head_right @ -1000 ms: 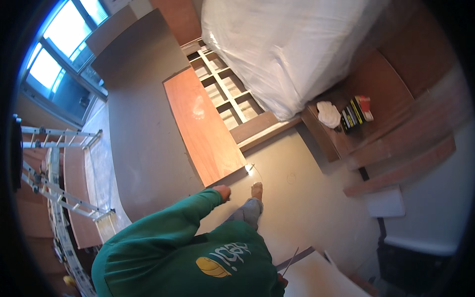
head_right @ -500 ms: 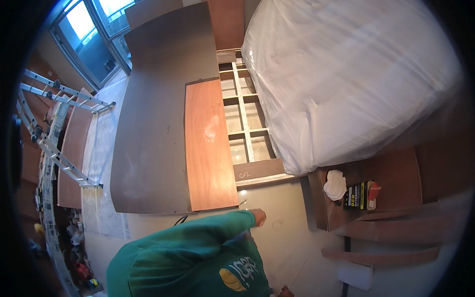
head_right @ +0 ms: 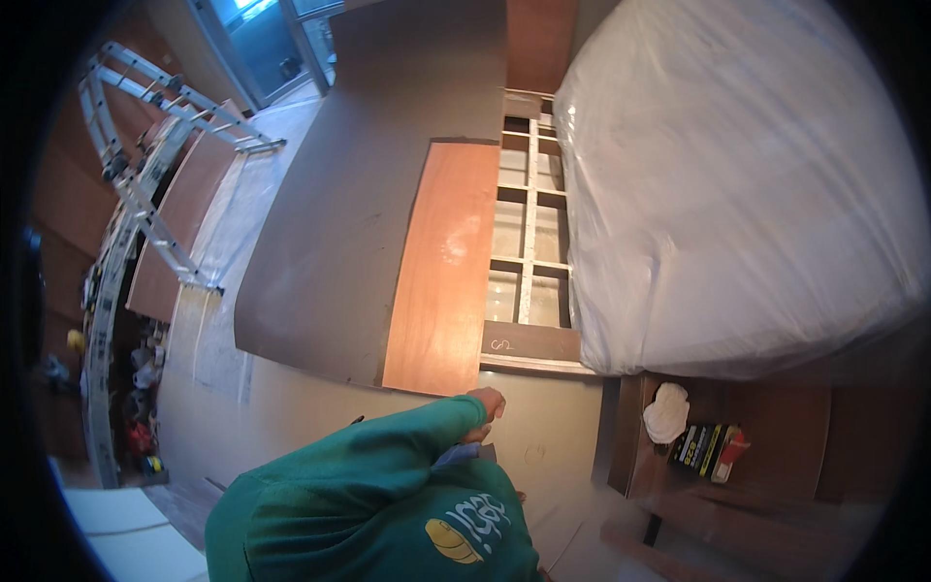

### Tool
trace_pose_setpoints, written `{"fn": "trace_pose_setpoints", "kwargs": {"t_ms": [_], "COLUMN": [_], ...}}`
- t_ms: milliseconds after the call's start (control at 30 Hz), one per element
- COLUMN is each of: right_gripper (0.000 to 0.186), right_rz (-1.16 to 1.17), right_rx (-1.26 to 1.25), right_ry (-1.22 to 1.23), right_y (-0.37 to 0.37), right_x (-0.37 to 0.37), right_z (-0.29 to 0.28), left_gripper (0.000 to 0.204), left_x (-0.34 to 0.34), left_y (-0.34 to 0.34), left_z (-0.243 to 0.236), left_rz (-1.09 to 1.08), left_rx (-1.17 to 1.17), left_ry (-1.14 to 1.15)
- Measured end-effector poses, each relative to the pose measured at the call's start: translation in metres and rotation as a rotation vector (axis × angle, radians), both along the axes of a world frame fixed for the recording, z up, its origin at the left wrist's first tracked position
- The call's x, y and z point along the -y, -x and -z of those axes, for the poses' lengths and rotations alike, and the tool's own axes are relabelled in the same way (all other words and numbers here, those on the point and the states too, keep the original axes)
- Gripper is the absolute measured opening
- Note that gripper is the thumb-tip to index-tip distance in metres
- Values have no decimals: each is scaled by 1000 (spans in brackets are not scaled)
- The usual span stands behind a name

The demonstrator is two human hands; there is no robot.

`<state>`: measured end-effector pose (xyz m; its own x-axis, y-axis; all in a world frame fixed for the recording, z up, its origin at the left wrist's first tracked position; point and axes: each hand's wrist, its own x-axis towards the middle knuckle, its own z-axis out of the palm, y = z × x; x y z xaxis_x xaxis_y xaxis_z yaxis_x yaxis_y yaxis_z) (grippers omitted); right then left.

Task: The person positions a large sheet of plywood on the floor and places a smaller wooden plank on top to measure. They use a pencil to mark the plywood, then remove the plank. The person wipes the plywood with a cloth, pours adhesive from a can onto the surface, and spreads it with a red trowel.

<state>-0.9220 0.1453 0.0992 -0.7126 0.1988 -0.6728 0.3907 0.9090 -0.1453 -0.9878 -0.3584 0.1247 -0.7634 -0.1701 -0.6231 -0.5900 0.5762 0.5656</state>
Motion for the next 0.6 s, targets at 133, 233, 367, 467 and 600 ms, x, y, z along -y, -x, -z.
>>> {"fn": "trace_pose_setpoints", "kwargs": {"t_ms": [133, 233, 367, 467, 600], "right_gripper": [46, 44, 43, 42, 41], "right_rz": [-125, -164, -219, -203, -197], "right_rx": [6, -15, -22, -20, 17], "right_ry": [41, 68, 125, 125, 117], "right_y": [46, 78, 112, 128, 119], "right_x": [14, 15, 17, -24, -119], "right_z": [10, 13, 25, 37, 66], "left_gripper": [10, 22, 41, 35, 42], "left_x": [-15, -27, -48, -84, -136], "left_y": [-15, -14, -25, -26, -10], "left_z": [10, -19, -18, -35, 2], "left_rz": [-87, -173, -250, -246, -208], "left_rx": [62, 92, 99, 77, 113], "left_ry": [-43, -41, 162, 300, 358]}}
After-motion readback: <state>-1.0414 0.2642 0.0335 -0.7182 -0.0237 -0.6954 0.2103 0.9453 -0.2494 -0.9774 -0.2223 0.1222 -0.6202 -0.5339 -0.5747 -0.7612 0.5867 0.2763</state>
